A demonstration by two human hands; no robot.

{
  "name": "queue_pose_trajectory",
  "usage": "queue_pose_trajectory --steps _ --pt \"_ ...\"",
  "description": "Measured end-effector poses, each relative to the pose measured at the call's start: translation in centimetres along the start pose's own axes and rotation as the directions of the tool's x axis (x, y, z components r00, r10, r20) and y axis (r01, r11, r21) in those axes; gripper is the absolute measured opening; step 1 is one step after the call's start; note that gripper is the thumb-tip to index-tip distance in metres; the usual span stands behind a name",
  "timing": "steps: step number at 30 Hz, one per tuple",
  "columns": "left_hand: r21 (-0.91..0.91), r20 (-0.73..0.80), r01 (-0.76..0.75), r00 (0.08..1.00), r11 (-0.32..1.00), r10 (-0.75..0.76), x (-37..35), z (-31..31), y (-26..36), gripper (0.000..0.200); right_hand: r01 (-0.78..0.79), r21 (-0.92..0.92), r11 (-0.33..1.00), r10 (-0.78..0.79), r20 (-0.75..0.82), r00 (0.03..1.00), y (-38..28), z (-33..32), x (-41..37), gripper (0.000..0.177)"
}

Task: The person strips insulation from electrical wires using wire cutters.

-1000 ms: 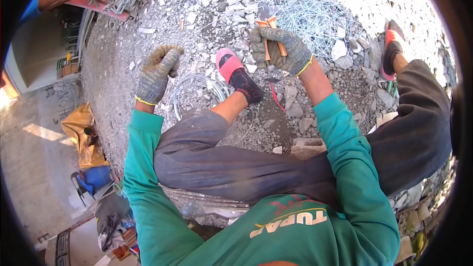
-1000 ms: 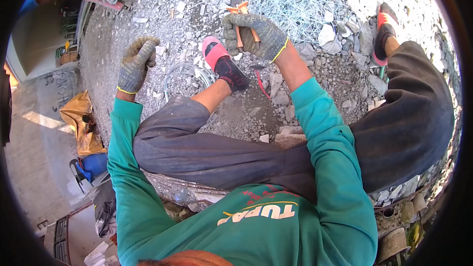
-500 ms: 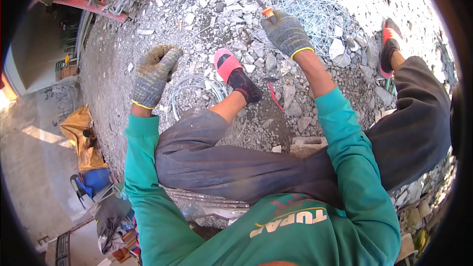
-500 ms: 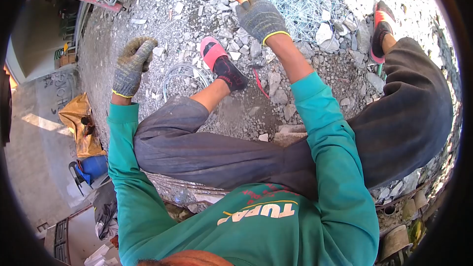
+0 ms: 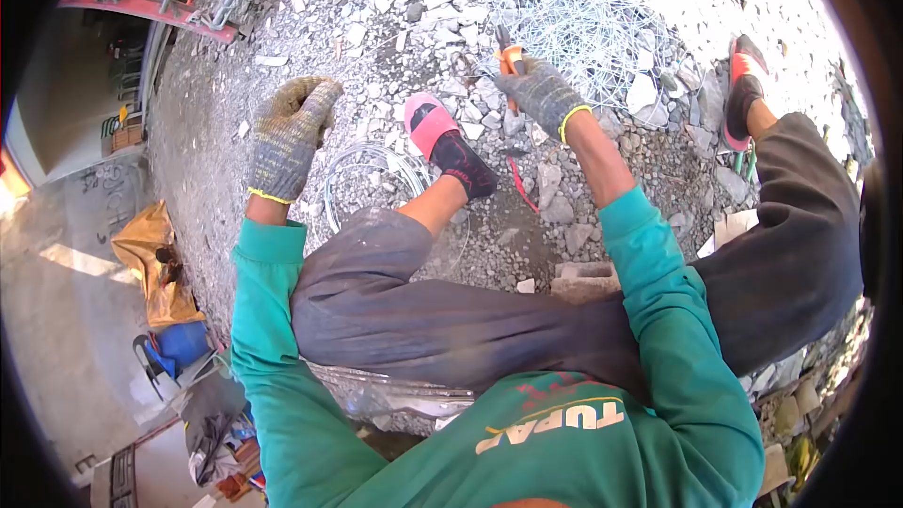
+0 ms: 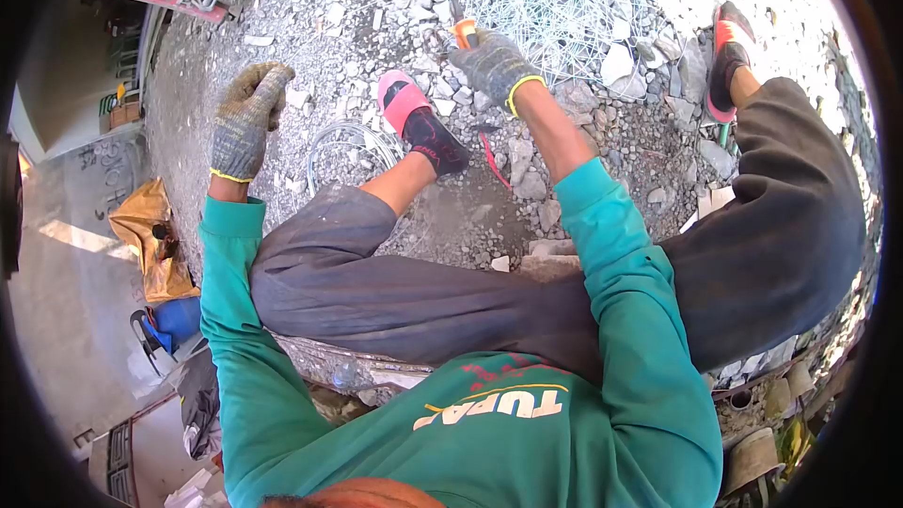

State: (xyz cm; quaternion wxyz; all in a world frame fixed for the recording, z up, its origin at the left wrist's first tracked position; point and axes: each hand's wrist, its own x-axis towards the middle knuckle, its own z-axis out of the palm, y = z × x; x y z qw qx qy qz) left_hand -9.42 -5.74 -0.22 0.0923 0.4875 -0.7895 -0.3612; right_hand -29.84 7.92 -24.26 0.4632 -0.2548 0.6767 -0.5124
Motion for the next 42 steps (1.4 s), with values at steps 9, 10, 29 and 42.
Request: queue_pose_trajectory --steps 9,10,29,42 --pt "0.047 0.064 -0.08 0.995 0.996 0.077 -0.4 1.3 0.3 0.023 0.345 -0.231 0.91 -0.343 0.048 0.938 -8.7 6.9 -8.0 0.035" --pt "0.099 0.072 -0.097 0.993 0.99 0.09 -0.4 1.3 0.3 0.023 0.315 -0.137 0.939 -0.309 0.064 0.949 -8.7 7.2 -8.1 0.035" --pt "-0.161 0.179 -0.048 0.981 0.986 0.077 -1.6 -0.2 -1.1 0.023 0.265 0.216 0.94 -0.29 0.095 0.952 -10.4 5.8 -9.4 0.029" --pt "-0.313 0.187 -0.019 0.979 0.95 0.081 -1.3 -1.1 -2.2 0.027 -0.478 0.878 0.014 -0.66 0.368 0.655 -10.7 -0.9 -8.0 0.046"
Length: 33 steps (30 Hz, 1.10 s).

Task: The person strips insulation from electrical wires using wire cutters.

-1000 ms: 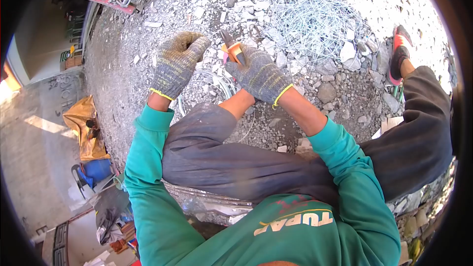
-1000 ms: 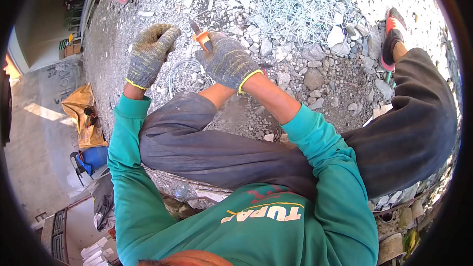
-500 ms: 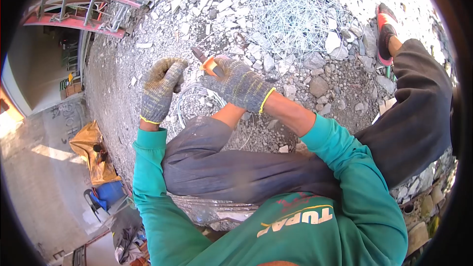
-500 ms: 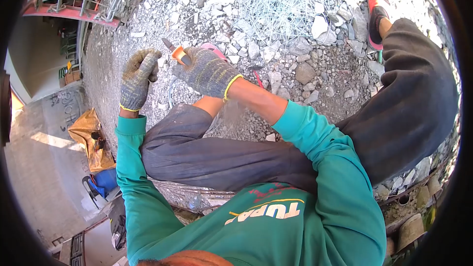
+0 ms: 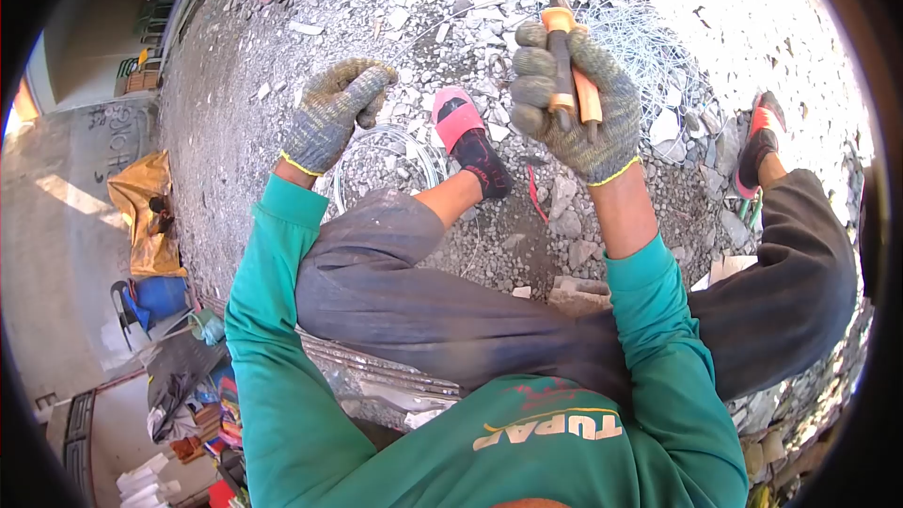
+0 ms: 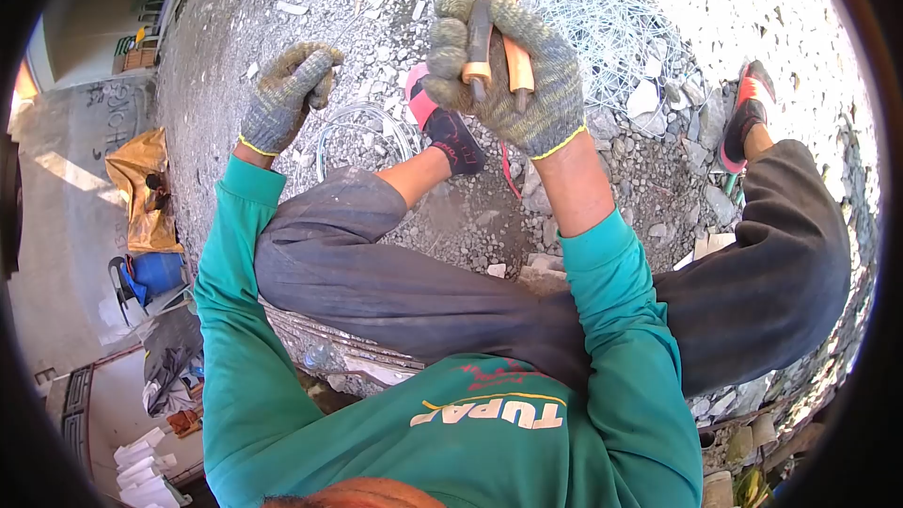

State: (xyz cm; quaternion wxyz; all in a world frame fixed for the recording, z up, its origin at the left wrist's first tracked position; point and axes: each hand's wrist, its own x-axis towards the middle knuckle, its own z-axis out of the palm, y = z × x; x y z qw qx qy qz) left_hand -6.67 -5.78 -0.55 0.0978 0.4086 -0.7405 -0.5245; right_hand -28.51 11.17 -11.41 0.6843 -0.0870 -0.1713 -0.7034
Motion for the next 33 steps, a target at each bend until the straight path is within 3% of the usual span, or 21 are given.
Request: queue_pose_trajectory --steps 1,2,3,4,5,6,7,9,10,17,28,31,33 --pt "0.094 -0.04 -0.014 0.999 0.996 0.017 0.1 -0.1 0.1 0.027 -0.01 0.0 1.0 0.01 0.002 1.0 0.3 -0.2 0.2 0.046" --pt "0.139 -0.072 0.02 0.997 0.99 -0.01 0.2 -0.2 0.1 0.025 -0.041 -0.284 0.958 -0.058 -0.332 0.942 0.7 -0.7 0.4 0.034" --pt "0.142 -0.076 0.02 0.997 0.99 -0.009 0.4 0.0 0.3 0.025 -0.161 -0.518 0.84 -0.215 -0.591 0.777 1.2 -1.6 0.6 0.022" --pt "0.244 -0.136 0.028 0.991 0.969 0.006 0.5 0.3 0.5 0.024 -0.269 -0.652 0.709 -0.278 -0.608 0.743 1.9 -4.7 0.3 0.021" --pt "0.341 -0.193 0.043 0.981 0.939 0.025 0.5 0.5 0.6 0.024 -0.27 -0.648 0.712 -0.275 -0.611 0.743 2.8 -6.6 0.2 0.021" --pt "0.386 -0.2 0.063 0.98 0.92 0.017 0.6 0.5 0.5 0.022 -0.436 -0.863 0.257 -0.397 -0.505 0.767 3.8 -7.1 0.4 0.028" --pt "0.385 -0.196 0.067 0.981 0.92 0.01 0.8 0.5 0.0 0.022 -0.509 -0.819 -0.267 -0.446 -0.363 0.818 4.4 -7.6 0.4 0.034" --pt "0.371 -0.118 -0.076 0.985 0.925 0.129 1.4 0.6 -1.1 0.022 -0.489 -0.808 -0.329 -0.44 -0.327 0.836 6.2 -6.9 0.6 0.037" --pt "0.362 -0.103 -0.05 0.99 0.931 0.093 1.2 0.8 -0.9 0.022 -0.46 -0.796 -0.394 -0.43 -0.282 0.857 7.1 -6.0 0.8 0.039" --pt "0.378 -0.001 -0.121 0.991 0.918 0.131 1.3 3.4 -0.3 0.022 -0.405 -0.857 -0.318 -0.417 -0.257 0.872 8.0 -3.8 1.2 0.032" --pt "0.373 0.022 -0.151 0.988 0.915 0.154 1.9 4.3 -0.2 0.023 -0.377 -0.887 -0.267 -0.453 -0.23 0.861 8.3 -4.4 1.1 0.035" --pt "0.36 0.033 -0.141 0.99 0.922 0.139 2.0 4.5 -0.2 0.022 -0.461 -0.857 -0.231 -0.47 -0.317 0.824 8.1 -4.8 1.3 0.037" --pt "0.359 0.048 -0.142 0.99 0.922 0.134 1.8 4.8 0.4 0.022 -0.452 -0.882 -0.131 -0.428 -0.361 0.828 7.6 -5.0 1.4 0.038"
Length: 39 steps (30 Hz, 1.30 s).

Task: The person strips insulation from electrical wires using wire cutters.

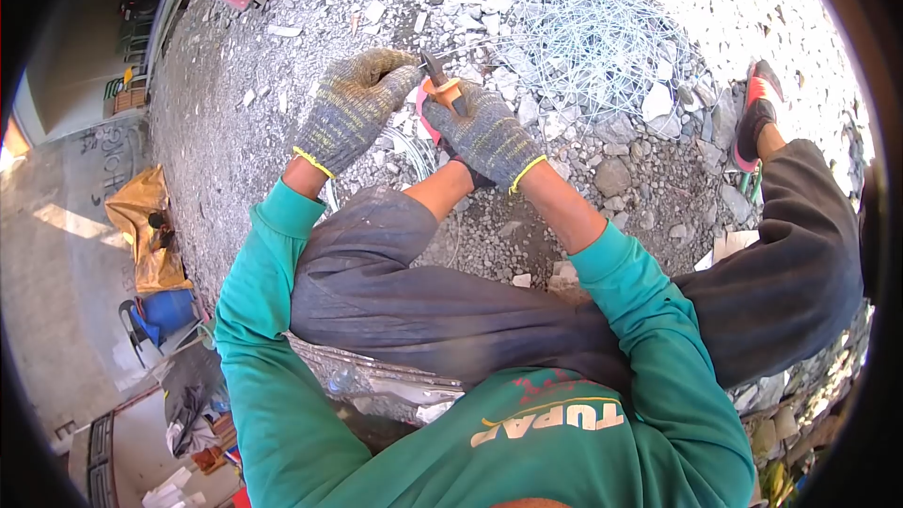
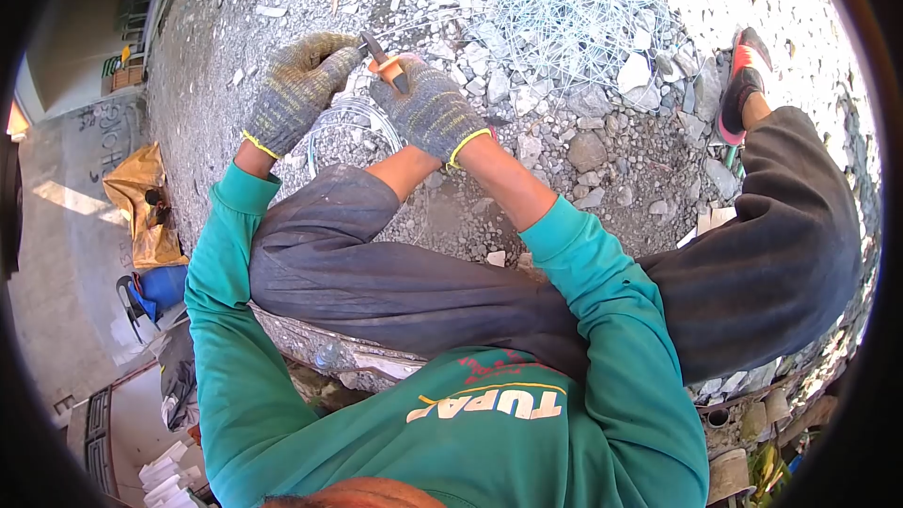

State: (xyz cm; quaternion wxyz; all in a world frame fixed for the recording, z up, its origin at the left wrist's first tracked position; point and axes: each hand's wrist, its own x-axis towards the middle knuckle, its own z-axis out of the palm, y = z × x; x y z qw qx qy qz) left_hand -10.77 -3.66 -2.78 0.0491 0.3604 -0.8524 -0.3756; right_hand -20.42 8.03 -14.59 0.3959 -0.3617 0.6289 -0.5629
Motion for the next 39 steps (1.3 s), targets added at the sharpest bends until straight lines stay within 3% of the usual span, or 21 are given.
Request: queue_pose_trajectory --steps 4,6,8,10,12,14,16,18,20,24,27,31,33,36,39 --pt "0.014 0.051 0.167 0.985 0.986 -0.167 -0.1 -0.8 0.8 0.023 -0.081 -0.01 0.997 0.08 -0.104 0.991 1.6 -0.7 0.8 0.043" --pt "0.012 0.067 0.217 0.974 0.976 -0.217 -0.3 -1.6 0.0 0.024 -0.065 0.227 0.972 0.103 -0.163 0.981 5.3 -1.1 2.5 0.036" --pt "-0.021 0.142 0.244 0.961 0.969 -0.239 -0.1 -2.7 -2.0 0.024 -0.033 0.116 0.993 0.057 -0.208 0.976 6.0 -2.9 2.8 0.039" --pt "-0.025 0.179 0.246 0.955 0.969 -0.238 0.0 -3.5 -4.1 0.025 -0.106 -0.078 0.991 0.08 -0.282 0.956 6.2 -4.2 3.1 0.037" --pt "-0.04 0.206 0.253 0.949 0.967 -0.24 -0.2 -3.6 -5.4 0.025 -0.076 -0.046 0.996 0.061 -0.263 0.963 7.4 -5.1 3.9 0.035" --pt "-0.066 0.219 0.279 0.941 0.958 -0.259 -0.5 -3.1 -5.9 0.025 -0.057 -0.173 0.983 0.004 -0.292 0.956 8.9 -5.6 4.9 0.034" --pt "-0.131 0.167 0.329 0.937 0.935 -0.306 -0.5 -2.2 -5.2 0.025 -0.006 -0.164 0.986 -0.047 -0.317 0.947 9.4 -6.0 5.7 0.039" --pt "-0.092 0.087 0.346 0.937 0.934 -0.338 -0.2 -1.5 -5.0 0.025 -0.106 -0.263 0.959 0.031 -0.274 0.961 10.0 -6.6 6.3 0.041" --pt "0.033 -0.1 0.262 0.961 0.964 -0.258 0.7 -1.1 -5.3 0.026 -0.132 -0.272 0.953 0.053 -0.28 0.959 10.5 -7.0 6.6 0.045" --pt "0.015 -0.121 0.197 0.974 0.98 -0.194 1.9 -1.5 -6.4 0.027 -0.235 -0.367 0.9 0.128 -0.293 0.948 11.0 -7.9 6.2 0.042" --pt "0.05 -0.156 0.178 0.973 0.983 -0.168 1.8 -1.6 -5.6 0.029 -0.397 -0.291 0.871 0.377 -0.125 0.918 15.5 -7.1 6.3 0.041" --pt "0.012 -0.201 0.193 0.962 0.981 -0.187 1.5 -1.8 -4.3 0.031 -0.284 -0.365 0.887 0.269 -0.092 0.959 10.0 -3.6 2.7 0.04" --pt "0.046 -0.191 0.169 0.969 0.985 -0.157 1.6 -2.0 -4.3 0.031 -0.103 -0.22 0.97 0.104 -0.009 0.995 8.0 -1.5 2.2 0.037" --pt "0.116 -0.173 0.111 0.981 0.987 -0.09 1.5 -2.1 -4.2 0.029 -0.064 -0.229 0.971 0.075 0.038 0.996 1.7 -1.6 0.6 0.043" --pt "0.195 -0.108 0.006 0.994 0.981 0.016 1.4 -1.6 -3.7 0.027 -0.047 -0.166 0.985 0.059 0.067 0.996 -0.5 -1.5 0.3 0.045"
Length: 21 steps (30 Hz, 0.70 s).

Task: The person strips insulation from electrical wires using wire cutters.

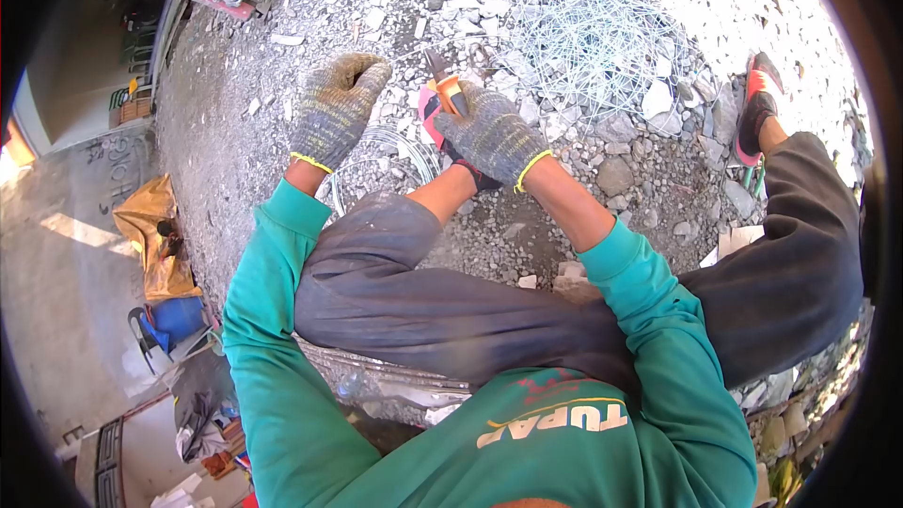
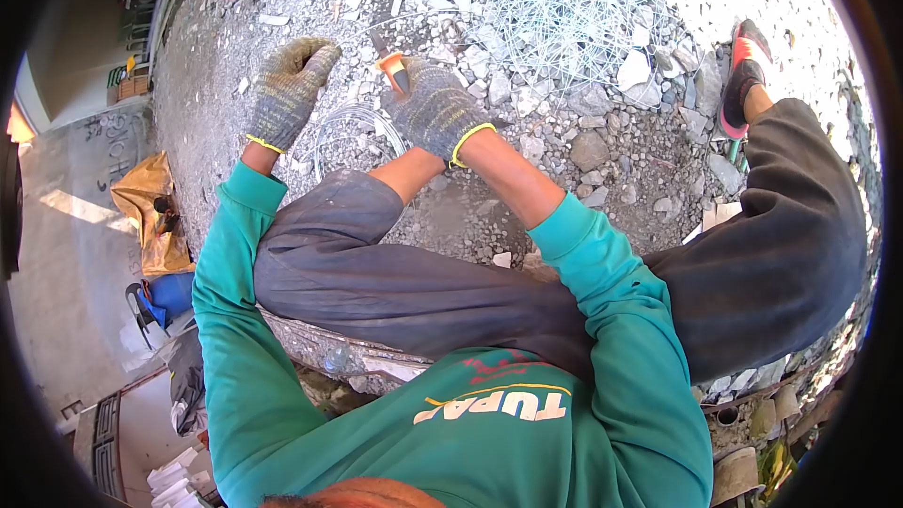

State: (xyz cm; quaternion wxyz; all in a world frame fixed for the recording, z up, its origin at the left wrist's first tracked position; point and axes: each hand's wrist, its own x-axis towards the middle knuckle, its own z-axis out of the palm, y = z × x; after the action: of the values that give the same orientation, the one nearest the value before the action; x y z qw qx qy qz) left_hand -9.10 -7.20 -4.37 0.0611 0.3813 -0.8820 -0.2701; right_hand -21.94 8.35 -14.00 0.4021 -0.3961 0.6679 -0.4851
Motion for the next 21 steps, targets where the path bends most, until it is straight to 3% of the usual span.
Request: queue_pose_trajectory --steps 16,21 --pt "-0.13 0.005 -0.028 1.0 0.991 0.029 -0.9 0.2 0.6 0.025 0.041 0.013 0.999 -0.04 -0.024 0.999 0.9 1.3 0.1 0.035" --pt "-0.087 0.007 -0.016 1.0 0.996 0.017 -0.9 -0.1 0.8 0.025 0.03 0.025 0.999 -0.029 -0.035 0.999 0.4 1.0 -0.1 0.034"
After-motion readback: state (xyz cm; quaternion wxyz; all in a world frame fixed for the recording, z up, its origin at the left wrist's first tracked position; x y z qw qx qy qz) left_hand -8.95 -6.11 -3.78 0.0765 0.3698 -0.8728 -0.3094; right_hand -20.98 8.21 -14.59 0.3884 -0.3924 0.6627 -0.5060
